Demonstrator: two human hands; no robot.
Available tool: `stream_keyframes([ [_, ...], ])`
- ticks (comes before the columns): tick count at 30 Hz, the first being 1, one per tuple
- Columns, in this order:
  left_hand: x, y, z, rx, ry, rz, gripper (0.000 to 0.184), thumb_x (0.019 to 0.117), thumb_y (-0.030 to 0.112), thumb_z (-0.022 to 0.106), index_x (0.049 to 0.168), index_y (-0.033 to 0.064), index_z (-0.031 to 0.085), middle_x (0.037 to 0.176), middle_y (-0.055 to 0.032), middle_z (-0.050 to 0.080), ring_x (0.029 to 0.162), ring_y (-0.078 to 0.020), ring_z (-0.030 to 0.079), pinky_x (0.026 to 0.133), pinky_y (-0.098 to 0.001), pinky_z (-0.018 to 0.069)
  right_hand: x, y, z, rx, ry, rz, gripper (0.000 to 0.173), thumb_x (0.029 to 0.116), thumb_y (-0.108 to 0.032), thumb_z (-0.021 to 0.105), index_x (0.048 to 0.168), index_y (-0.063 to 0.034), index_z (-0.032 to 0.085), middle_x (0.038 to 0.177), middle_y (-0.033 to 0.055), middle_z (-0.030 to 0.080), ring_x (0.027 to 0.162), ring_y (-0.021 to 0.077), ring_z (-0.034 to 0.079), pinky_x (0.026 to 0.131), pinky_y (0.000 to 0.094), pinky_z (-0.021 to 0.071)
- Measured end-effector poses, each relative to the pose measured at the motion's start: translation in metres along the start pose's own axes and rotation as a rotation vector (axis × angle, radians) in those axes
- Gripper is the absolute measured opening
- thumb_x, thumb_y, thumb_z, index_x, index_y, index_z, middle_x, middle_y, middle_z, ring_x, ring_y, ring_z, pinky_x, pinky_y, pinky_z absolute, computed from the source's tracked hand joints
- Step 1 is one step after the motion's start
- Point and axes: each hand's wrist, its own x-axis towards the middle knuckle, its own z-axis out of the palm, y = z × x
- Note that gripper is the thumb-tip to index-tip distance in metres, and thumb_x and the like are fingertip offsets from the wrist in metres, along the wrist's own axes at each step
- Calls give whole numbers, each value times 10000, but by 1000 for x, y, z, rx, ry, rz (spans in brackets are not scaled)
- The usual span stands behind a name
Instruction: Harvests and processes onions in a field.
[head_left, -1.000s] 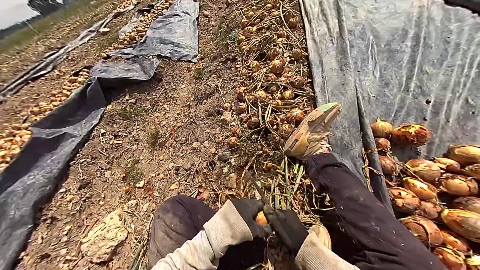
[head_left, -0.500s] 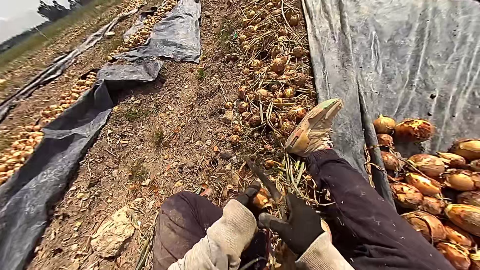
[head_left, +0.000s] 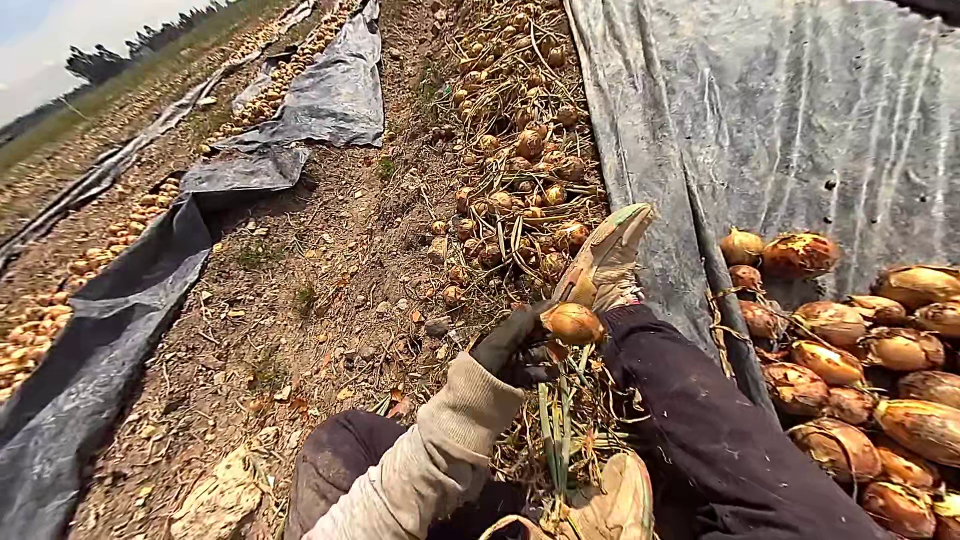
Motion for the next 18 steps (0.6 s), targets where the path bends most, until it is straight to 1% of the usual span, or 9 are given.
stream_keyframes([
  [2, 35, -6, -5, 472, 60, 125, 304, 1041, 240, 547, 1264, 81, 680, 1051, -63, 715, 872, -134, 675, 769, -320, 565, 16, 50, 36, 181, 223, -131, 401, 856, -51, 769, 1195, 121, 640, 1134, 299, 667, 988, 337, 670, 880, 382, 536],
  [4, 85, -35, -32, 1162, -31, 2, 263, 1020, 268, 585, 1217, 161, 722, 1134, -78, 727, 1045, -209, 684, 939, -468, 538, 24, 68, 33, 256, 235, -119, 420, 880, -80, 760, 1233, 105, 628, 1136, 278, 675, 980, 321, 676, 885, 386, 541],
  [5, 107, -55, -43, 1461, -128, -76, 305, 987, 282, 598, 1268, 224, 701, 1238, -88, 701, 1149, -260, 662, 983, -547, 518, 28, 75, 31, 275, 212, -85, 409, 893, -80, 743, 1240, 100, 622, 1139, 272, 675, 978, 318, 676, 886, 392, 541],
  [7, 137, -83, -45, 1780, -279, -177, 567, 907, 225, 695, 1454, 294, 564, 1443, -209, 546, 1275, -431, 567, 978, -675, 485, 34, 88, 32, 296, 200, -46, 378, 879, -65, 752, 1193, 113, 639, 1055, 269, 683, 883, 323, 678, 802, 414, 557],
  [8, 147, -92, -48, 1848, -292, -152, 647, 858, 232, 744, 1467, 316, 542, 1471, -232, 510, 1280, -462, 551, 961, -684, 493, 36, 91, 31, 288, 218, -45, 415, 868, -80, 769, 1205, 115, 627, 1051, 269, 678, 880, 329, 674, 787, 427, 561],
  [10, 157, -88, -50, 1855, -324, -138, 652, 874, 268, 774, 1481, 269, 537, 1551, -241, 430, 1353, -493, 478, 1024, -692, 445, 36, 92, 27, 273, 222, -33, 475, 871, -96, 780, 1257, 116, 600, 1124, 284, 665, 962, 350, 670, 847, 437, 556],
  [13, 163, -76, -55, 1896, -360, -123, 636, 864, 331, 788, 1454, 241, 568, 1538, -228, 449, 1359, -481, 474, 1023, -680, 452, 36, 90, 20, 249, 189, -25, 504, 866, -90, 786, 1288, 108, 593, 1154, 285, 665, 994, 350, 674, 879, 435, 552],
  [16, 171, -65, -44, 1932, -418, -173, 650, 866, 422, 783, 1433, 179, 577, 1532, -227, 457, 1365, -463, 481, 1023, -676, 458, 42, 107, 26, 338, 227, -12, 559, 841, -153, 813, 1268, 124, 582, 1054, 270, 671, 864, 324, 667, 759, 441, 562],
  [18, 170, -68, -39, 1892, -447, -197, 636, 864, 402, 787, 1391, 109, 585, 1459, -207, 536, 1337, -425, 517, 1046, -660, 443, 47, 119, 32, 438, 251, -41, 565, 830, -173, 806, 1235, 154, 585, 985, 269, 664, 783, 301, 642, 699, 429, 552],
])
